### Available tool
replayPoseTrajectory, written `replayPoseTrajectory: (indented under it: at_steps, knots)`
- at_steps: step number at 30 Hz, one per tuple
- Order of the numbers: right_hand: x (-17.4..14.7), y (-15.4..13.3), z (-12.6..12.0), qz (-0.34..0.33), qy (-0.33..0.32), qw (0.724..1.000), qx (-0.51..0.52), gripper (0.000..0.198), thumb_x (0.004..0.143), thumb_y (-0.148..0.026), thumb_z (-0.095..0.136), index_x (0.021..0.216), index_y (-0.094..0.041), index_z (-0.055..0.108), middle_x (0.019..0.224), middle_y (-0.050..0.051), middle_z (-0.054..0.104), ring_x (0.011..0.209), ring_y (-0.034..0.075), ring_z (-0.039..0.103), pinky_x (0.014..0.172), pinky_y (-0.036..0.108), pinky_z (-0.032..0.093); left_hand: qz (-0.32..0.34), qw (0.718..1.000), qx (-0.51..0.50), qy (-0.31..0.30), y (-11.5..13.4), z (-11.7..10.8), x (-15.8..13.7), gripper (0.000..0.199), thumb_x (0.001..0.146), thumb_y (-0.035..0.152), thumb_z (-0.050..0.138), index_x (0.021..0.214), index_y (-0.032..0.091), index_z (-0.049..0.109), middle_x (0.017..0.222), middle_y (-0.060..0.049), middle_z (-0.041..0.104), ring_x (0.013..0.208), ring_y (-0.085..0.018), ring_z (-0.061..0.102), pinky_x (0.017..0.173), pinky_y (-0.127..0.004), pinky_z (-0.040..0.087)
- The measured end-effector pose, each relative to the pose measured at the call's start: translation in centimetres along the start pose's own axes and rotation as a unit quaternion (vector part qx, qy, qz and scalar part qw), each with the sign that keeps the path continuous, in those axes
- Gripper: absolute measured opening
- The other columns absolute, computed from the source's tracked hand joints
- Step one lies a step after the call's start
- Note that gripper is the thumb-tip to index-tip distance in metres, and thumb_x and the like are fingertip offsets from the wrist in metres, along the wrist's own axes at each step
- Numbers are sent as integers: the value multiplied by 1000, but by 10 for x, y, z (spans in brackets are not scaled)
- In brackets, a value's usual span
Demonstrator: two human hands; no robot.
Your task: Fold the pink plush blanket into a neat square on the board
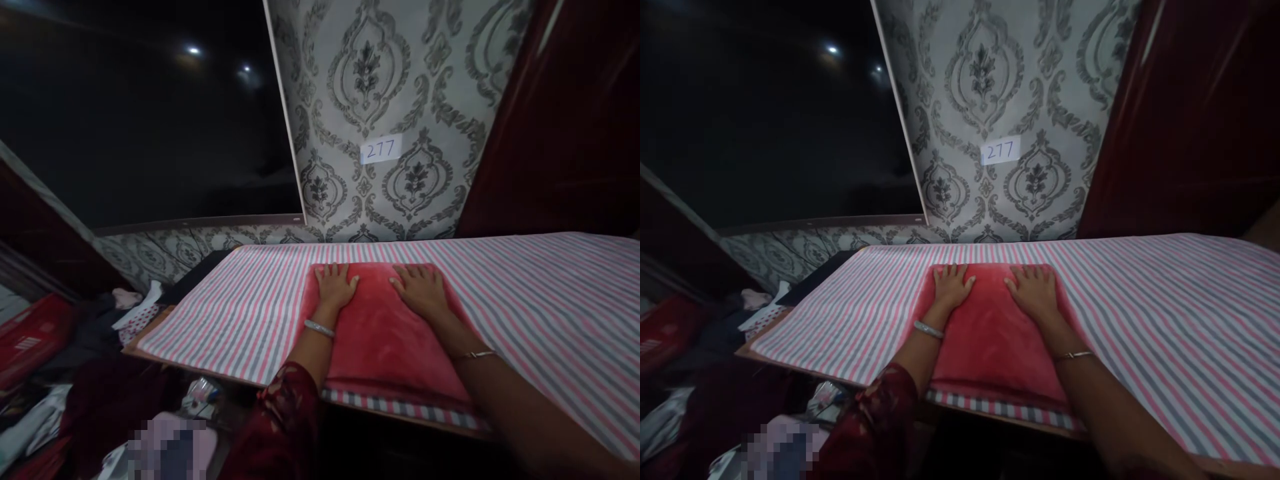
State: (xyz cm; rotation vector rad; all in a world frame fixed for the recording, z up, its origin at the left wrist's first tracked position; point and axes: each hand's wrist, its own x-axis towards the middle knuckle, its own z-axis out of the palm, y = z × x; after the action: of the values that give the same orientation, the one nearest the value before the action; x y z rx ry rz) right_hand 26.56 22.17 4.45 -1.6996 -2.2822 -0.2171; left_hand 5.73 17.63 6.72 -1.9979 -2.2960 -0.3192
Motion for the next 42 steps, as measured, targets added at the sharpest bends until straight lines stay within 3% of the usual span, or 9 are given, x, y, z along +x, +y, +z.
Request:
replayPoseTrajectory:
  at_steps: [11, 16, 21, 24, 27, 32, 35, 38, 42]
  knots:
    - [-2, 4, 4, -1, -12, 1000, 18, 58, 102, -48, 28, 145, -19, 55, 139, 16, 60, 128, 37, 50, 111, 61, 28, 1, 1000, -20, 7, 4, 6, -2, 62, 102, 57, 32, 150, 21, 48, 147, -14, 53, 139, -36, 40, 121, -62, 15]
    - [-4, 4, 3, -8, 2, 1000, 13, 57, 101, -46, 29, 143, -19, 57, 137, 16, 62, 125, 37, 52, 109, 62, 32, -20, 999, -23, 19, -3, -2, -6, 59, 102, 54, 33, 144, 20, 55, 145, -15, 56, 141, -33, 39, 123, -61, 12]
    - [-4, 5, 1, -3, -18, 1000, 9, 59, 102, -47, 27, 145, -18, 55, 141, 16, 60, 128, 38, 50, 109, 61, 31, -62, 994, -57, -64, -32, -10, -9, 67, 102, 59, 27, 156, 22, 39, 165, -12, 32, 155, -33, 19, 122, -65, 14]
    - [-3, 4, 2, -2, -17, 1000, 14, 60, 102, -49, 27, 145, -20, 55, 141, 15, 60, 128, 39, 50, 109, 63, 31, -67, 988, -97, -97, -48, -10, -12, 68, 102, 58, 25, 161, 25, 27, 171, -7, 18, 158, -29, 10, 122, -58, 24]
    - [-3, 3, 1, 6, -30, 999, 14, 60, 102, -49, 27, 147, -19, 54, 142, 16, 59, 130, 38, 49, 110, 62, 30, -57, 985, -100, -129, -54, -14, -12, 68, 102, 57, 25, 162, 24, 24, 172, -7, 14, 158, -27, 8, 122, -53, 26]
    - [0, 1, -12, 13, -63, 998, 11, 60, 103, -47, 26, 151, -19, 48, 147, 16, 54, 134, 36, 46, 112, 60, 31, -62, 994, -20, -88, -32, -37, -26, 63, 103, 51, 33, 155, 15, 39, 166, -16, 29, 156, -33, 18, 124, -62, 12]
    - [-3, -3, -19, 8, -72, 997, 16, 62, 102, -51, 26, 152, -20, 47, 153, 17, 48, 139, 38, 42, 111, 62, 33, 9, 998, -39, -55, -5, -48, -57, 67, 104, 53, 33, 157, 12, 36, 165, -19, 30, 155, -33, 19, 124, -61, 11]
    - [-16, -13, -17, -82, -35, 996, 24, 60, 102, -52, 28, 153, -26, 46, 160, 14, 40, 144, 39, 36, 110, 67, 32, 109, 992, -59, -22, 20, -40, -95, 74, 101, 62, 38, 159, 17, 32, 168, -15, 25, 156, -34, 16, 124, -63, 10]
    - [-41, -25, -4, -148, -11, 989, 27, 56, 101, -46, 31, 153, -30, 47, 161, 9, 40, 146, 37, 35, 111, 68, 31, 133, 989, -55, -33, 31, -13, -123, 82, 98, 68, 39, 159, 14, 32, 168, -16, 23, 156, -35, 16, 123, -66, 14]
